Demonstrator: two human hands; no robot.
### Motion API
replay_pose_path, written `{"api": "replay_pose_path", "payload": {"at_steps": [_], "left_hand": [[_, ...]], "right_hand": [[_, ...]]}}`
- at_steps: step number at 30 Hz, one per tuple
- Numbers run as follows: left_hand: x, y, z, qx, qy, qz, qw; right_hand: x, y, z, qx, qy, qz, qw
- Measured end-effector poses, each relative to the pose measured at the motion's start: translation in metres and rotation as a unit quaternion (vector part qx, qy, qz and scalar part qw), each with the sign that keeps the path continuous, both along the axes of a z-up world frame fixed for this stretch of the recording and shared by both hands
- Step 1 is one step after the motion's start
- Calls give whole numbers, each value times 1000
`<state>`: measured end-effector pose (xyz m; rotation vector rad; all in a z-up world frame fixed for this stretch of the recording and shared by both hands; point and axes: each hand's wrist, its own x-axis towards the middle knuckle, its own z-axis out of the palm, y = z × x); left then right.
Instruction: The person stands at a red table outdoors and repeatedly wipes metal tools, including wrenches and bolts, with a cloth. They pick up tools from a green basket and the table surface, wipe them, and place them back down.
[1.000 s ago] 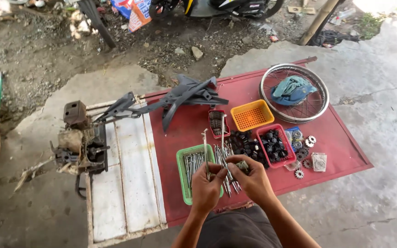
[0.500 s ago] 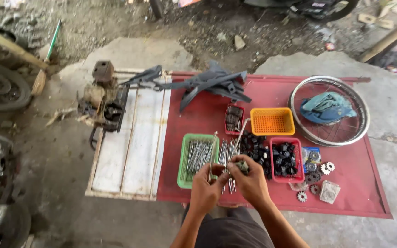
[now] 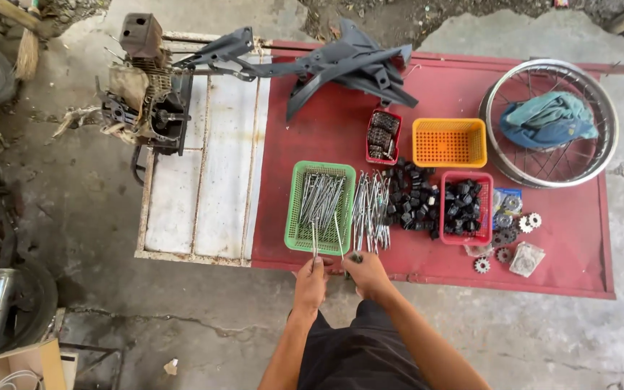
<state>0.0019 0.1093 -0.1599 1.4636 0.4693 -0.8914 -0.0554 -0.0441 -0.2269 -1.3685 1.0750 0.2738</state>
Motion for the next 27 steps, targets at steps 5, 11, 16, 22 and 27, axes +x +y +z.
{"api": "replay_pose_path", "payload": {"at_steps": [5, 11, 16, 22, 27], "left_hand": [[30, 14, 13, -11, 3, -24, 1000], [61, 20, 25, -81, -87, -170, 978], [80, 7, 82, -176, -140, -247, 943], [92, -12, 92, -270, -119, -273, 916], [99, -30, 75, -249, 42, -284, 925]], "right_hand": [[32, 3, -46, -53, 11, 2, 999], [65, 19, 74, -75, -68, -25, 995], [83, 12, 170, -140, -160, -34, 976], [68, -18, 198, -139, -203, -142, 959], [50, -40, 205, -14, -248, -144, 958]]}}
